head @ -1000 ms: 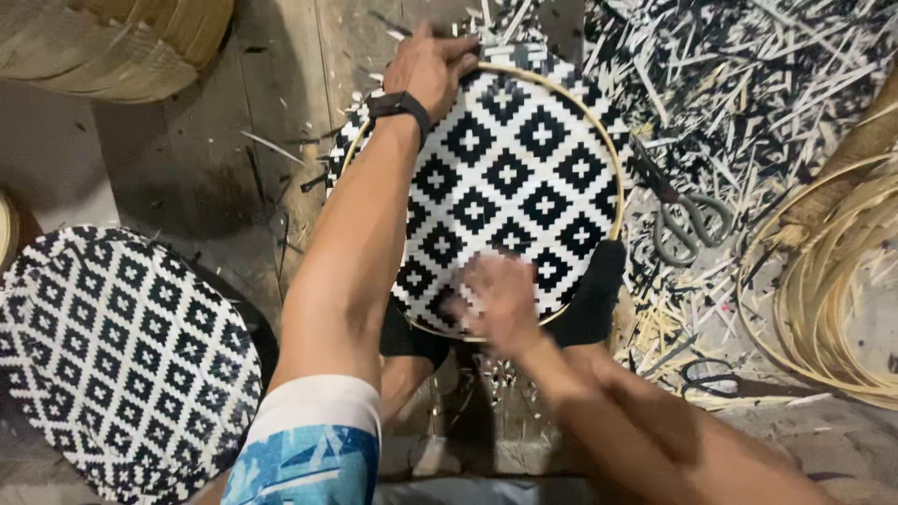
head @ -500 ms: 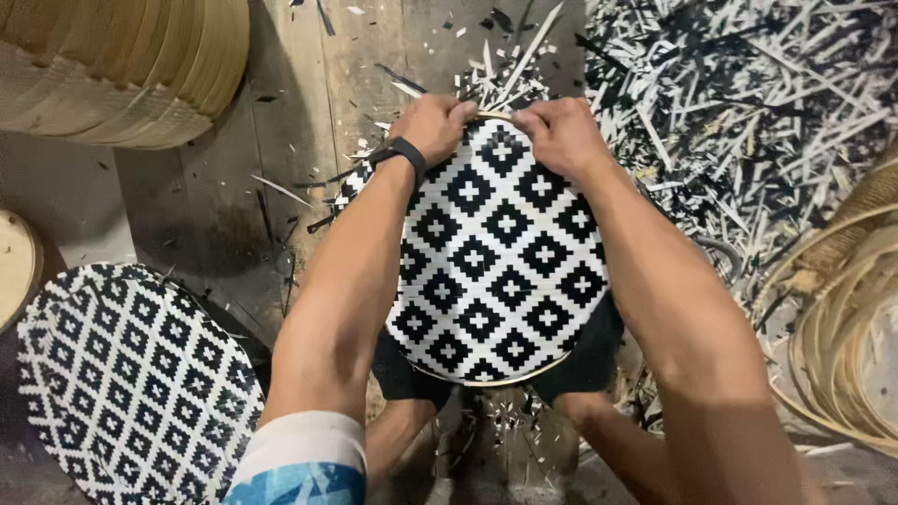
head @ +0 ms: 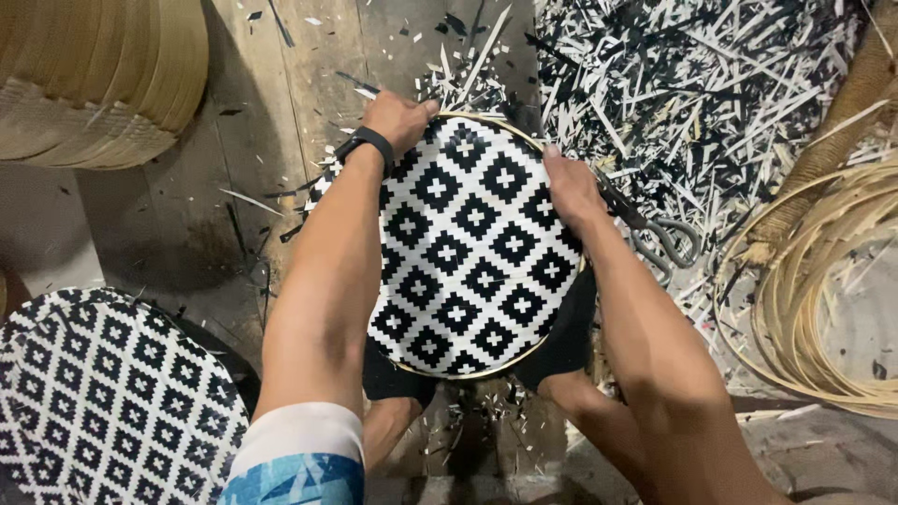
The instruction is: The person trims the edges of a woven basket lid using shears. They place the lid on a wooden block, cut around the perimeter, flip the lid, and repeat the trimming process.
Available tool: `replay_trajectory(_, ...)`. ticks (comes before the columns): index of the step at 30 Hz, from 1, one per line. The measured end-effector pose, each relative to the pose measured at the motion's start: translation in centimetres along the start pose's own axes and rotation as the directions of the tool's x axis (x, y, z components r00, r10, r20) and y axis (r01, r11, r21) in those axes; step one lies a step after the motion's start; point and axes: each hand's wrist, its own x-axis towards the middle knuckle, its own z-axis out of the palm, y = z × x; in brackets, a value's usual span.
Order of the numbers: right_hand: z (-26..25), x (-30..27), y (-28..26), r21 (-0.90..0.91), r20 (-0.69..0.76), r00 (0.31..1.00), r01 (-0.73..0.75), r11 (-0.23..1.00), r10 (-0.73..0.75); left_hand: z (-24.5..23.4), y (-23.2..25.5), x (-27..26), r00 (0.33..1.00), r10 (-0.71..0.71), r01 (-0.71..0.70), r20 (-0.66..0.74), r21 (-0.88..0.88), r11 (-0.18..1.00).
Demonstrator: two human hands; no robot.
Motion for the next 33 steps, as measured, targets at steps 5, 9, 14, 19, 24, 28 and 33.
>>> replay_trajectory(5,-0.2,0.6,0.9,0.321,0.071,0.997,-0.032,0.947,0.010,0.2,0.7,0.2,0.993,0.084,-0.084,-0.080,0.004,0.996)
replay_trajectory(9,-0.1,-0.4,0.9,0.300,0.095,0.992,-0.105,0.948,0.080,-0.8,0.5,0.1,0.999,-0.049,0.049,0.005,0.005,0.999)
replay_trajectory(14,-0.6,-1.3,1.4,0.210,0.119,0.988,-0.119,0.970,0.095,-0.7,1.1,-0.9,0.992,-0.123,0.125,0.034,-0.058,0.990)
replay_trajectory(19,0.1,0.2,2.8,0.250,0.121,0.993,-0.047,0.967,0.017,-1.3,2.2,-1.7,0.985,-0.169,0.169,0.014,-0.006,0.986)
replay_trajectory(24,-0.1,-0.2,3.1,0.084,-0.050,0.988,0.153,0.985,-0.150,-2.6,3.7,-3.1,0.984,-0.175,0.175,0.021,0.002,0.985)
replay_trajectory(28,0.4,0.1,-1.2,-0.176,-0.359,0.791,0.463,0.869,-0.494,-1.8,2.8,-2.6,0.989,-0.148,0.148,0.004,0.039,0.988)
replay_trajectory(33,5.4,6.1,-14.2,0.013,-0.146,0.667,0.740,0.673,-0.731,0.5,1.7,-1.4,0.989,-0.091,0.110,-0.120,0.158,0.981)
